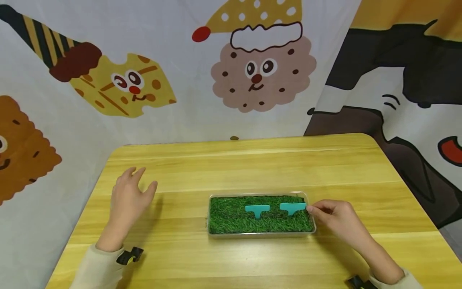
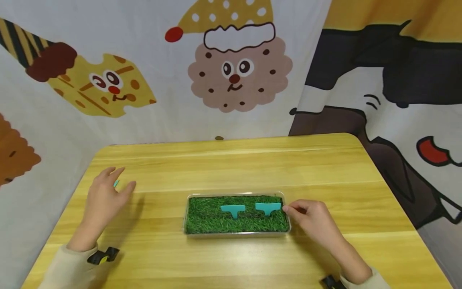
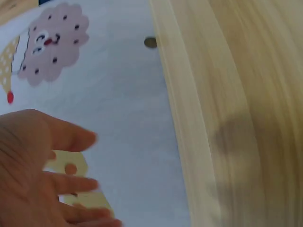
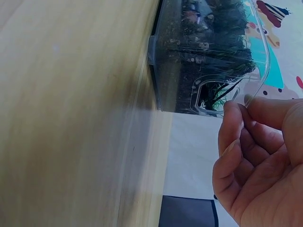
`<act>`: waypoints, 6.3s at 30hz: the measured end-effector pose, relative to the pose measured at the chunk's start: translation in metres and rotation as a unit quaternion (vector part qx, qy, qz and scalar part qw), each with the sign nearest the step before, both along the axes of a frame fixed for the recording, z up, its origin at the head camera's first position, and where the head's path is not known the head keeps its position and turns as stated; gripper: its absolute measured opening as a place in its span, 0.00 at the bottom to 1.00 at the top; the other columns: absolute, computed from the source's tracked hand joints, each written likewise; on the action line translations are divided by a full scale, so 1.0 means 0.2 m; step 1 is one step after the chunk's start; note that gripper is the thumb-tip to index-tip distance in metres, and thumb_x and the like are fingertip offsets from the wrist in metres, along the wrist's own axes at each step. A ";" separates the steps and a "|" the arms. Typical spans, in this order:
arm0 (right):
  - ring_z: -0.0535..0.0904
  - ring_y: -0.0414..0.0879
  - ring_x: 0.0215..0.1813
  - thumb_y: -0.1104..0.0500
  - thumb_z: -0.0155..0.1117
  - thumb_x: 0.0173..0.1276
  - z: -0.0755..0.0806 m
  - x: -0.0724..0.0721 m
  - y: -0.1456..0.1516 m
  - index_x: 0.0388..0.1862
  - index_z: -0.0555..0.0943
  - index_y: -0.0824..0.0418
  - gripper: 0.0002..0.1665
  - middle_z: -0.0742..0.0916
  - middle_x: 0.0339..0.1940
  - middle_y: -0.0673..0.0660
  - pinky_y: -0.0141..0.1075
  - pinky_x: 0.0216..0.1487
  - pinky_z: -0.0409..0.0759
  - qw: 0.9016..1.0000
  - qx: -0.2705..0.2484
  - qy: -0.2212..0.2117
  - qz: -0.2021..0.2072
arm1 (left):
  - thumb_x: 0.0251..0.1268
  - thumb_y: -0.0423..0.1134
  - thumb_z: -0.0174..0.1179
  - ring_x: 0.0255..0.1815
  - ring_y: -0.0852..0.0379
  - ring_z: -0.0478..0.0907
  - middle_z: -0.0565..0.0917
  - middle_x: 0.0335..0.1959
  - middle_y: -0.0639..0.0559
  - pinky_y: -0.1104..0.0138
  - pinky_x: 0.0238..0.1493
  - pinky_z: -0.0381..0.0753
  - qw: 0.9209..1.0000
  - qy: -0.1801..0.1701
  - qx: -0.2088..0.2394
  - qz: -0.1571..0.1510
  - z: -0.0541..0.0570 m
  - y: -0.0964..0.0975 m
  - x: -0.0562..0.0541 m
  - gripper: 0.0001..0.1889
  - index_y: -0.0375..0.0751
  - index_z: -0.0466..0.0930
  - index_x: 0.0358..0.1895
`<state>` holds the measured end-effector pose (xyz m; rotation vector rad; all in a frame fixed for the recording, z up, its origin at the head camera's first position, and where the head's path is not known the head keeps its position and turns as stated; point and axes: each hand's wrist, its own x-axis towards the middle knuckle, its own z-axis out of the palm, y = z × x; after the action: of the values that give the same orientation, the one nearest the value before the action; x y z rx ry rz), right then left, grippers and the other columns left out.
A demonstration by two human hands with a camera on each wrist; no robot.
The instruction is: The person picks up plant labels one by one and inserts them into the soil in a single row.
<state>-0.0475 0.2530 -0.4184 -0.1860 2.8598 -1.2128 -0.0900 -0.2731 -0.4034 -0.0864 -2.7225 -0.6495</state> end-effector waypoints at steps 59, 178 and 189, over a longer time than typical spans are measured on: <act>0.74 0.37 0.26 0.58 0.73 0.73 0.00 0.01 -0.01 0.35 0.92 0.56 0.06 0.85 0.24 0.44 0.33 0.26 0.75 1.000 0.004 0.021 0.004 | 0.60 0.21 0.53 0.28 0.44 0.75 0.82 0.53 0.20 0.60 0.18 0.70 0.972 -0.229 -0.002 0.049 -0.19 -0.24 -0.12 0.20 0.22 0.83 0.55; 0.73 0.39 0.25 0.58 0.72 0.74 0.01 0.01 -0.01 0.37 0.91 0.57 0.06 0.83 0.24 0.46 0.34 0.26 0.73 1.000 0.002 -0.006 0.003 | 0.75 0.31 0.64 0.31 0.80 0.72 0.88 0.41 0.32 0.78 0.28 0.77 0.987 -0.032 0.147 0.057 -0.04 -0.22 -0.10 0.11 0.25 0.85 0.52; 0.73 0.39 0.25 0.58 0.72 0.74 0.01 0.01 -0.01 0.36 0.91 0.57 0.06 0.83 0.23 0.49 0.34 0.26 0.73 1.000 -0.004 -0.005 0.002 | 0.76 0.30 0.63 0.32 0.76 0.80 0.87 0.40 0.35 0.78 0.30 0.79 0.977 0.004 0.210 0.028 -0.03 -0.11 -0.06 0.11 0.26 0.83 0.53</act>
<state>-0.0457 0.2514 -0.4166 -0.1857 2.8443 -1.2214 -0.1024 -0.2958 -0.4093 0.0897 -2.5074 -1.1852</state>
